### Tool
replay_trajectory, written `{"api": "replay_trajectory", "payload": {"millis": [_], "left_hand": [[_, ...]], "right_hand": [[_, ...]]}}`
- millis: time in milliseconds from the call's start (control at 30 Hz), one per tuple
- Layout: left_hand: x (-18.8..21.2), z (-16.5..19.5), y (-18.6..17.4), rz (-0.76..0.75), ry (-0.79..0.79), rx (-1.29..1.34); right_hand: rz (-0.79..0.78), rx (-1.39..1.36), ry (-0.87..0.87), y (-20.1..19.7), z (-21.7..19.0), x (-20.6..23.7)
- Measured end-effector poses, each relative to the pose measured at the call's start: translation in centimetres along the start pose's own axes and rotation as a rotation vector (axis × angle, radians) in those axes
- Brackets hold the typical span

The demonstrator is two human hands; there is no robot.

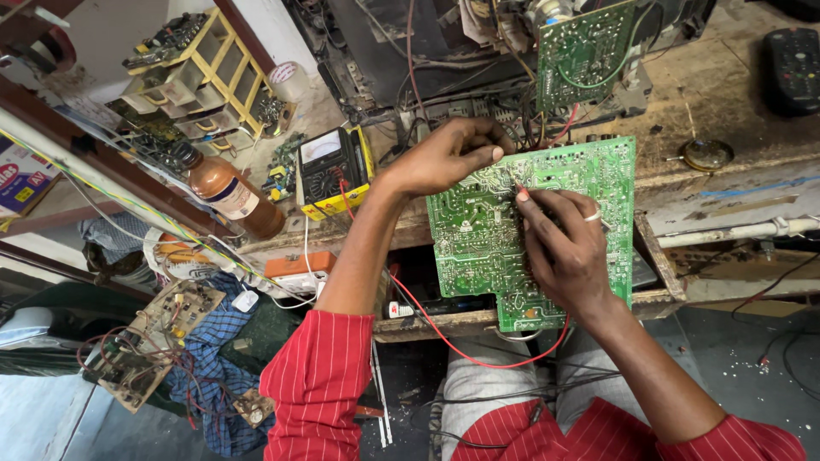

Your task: The person sits on the floor and repairs a green circuit board. They handle a small component, place the board on the workbench, probe its points with multimeter test leads, solder on the board with a soldering iron, and finally use pliers on the board's components.

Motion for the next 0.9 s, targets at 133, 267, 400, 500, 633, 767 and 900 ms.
{"api": "replay_trajectory", "payload": {"millis": [133,267,400,500,633,767,900], "left_hand": [[-0.1,0.0,0.1,0.008,-0.006,0.008],[-0.1,-0.2,0.1,0.004,-0.003,0.016],[0.0,-0.2,0.0,-0.002,0.016,0.025],[0.1,-0.2,0.0,0.03,-0.039,-0.042],[0.2,0.7,0.4,0.017,-0.069,0.054],[0.2,1.6,0.6,0.027,-0.103,0.04],[0.1,1.9,0.6,0.039,-0.138,0.017]], "right_hand": [[0.019,-0.035,0.024,-0.1,0.2,0.3],[0.023,-0.033,0.01,-0.1,0.1,0.2],[0.029,-0.032,0.008,0.0,0.1,0.0],[0.046,-0.067,-0.017,-0.2,0.5,0.0],[0.036,-0.07,-0.009,-0.5,0.9,0.4],[0.03,-0.081,0.001,-0.7,0.9,0.3],[0.056,-0.112,-0.008,-1.5,1.0,0.9]]}}
Point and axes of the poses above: each hand's wrist, its own x-axis away from the middle knuckle, its own y-axis out of the palm, z = x × y, the point moved 6 cm from there along -x, towards the middle knuckle, and after that the axes turned 9 degrees about -z, right-handed, at the moved point
